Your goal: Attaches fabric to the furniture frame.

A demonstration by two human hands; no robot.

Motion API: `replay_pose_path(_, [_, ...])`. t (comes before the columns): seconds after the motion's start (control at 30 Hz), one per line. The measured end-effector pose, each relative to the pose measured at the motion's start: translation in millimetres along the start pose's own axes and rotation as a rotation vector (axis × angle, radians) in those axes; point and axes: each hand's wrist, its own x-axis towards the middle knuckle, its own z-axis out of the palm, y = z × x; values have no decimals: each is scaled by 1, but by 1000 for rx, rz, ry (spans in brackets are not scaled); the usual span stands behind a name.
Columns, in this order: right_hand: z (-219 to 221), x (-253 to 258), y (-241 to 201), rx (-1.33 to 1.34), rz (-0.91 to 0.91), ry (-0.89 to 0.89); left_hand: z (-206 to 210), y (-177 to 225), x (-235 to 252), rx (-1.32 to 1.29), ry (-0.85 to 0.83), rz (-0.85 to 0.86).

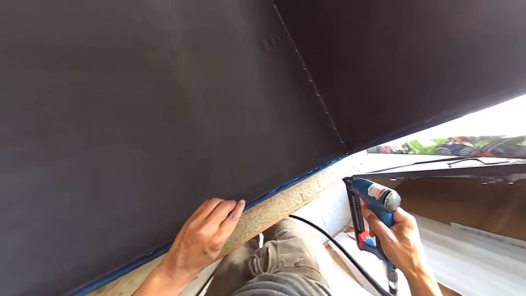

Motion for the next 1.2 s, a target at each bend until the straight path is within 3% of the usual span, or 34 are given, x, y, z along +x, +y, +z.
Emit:
replay_pose_path(0.1, [-4,36,-5,-15,30,-14,-1,1,-4,-12,-43,-19])
replay_pose_path(0.23, [-1,77,2,-65,37,-56,-9,1,-3,-63,-231,-78])
replay_pose_path(0.4, [1,95,5,-142,74,-106,-12,-1,-3,-88,-349,-101])
replay_pose_path(0.6, [8,90,0,-141,112,-79,-11,-5,-3,-78,-335,-54])
replay_pose_path(0.73, [13,81,-10,-142,29,-104,-9,-8,-5,-70,-295,-20])
replay_pose_path(1.07, [55,47,-43,-154,-28,-176,2,-9,-1,-59,-100,45])
replay_pose_path(1.2, [74,33,-60,-249,-62,-201,2,-10,3,-83,-98,63])
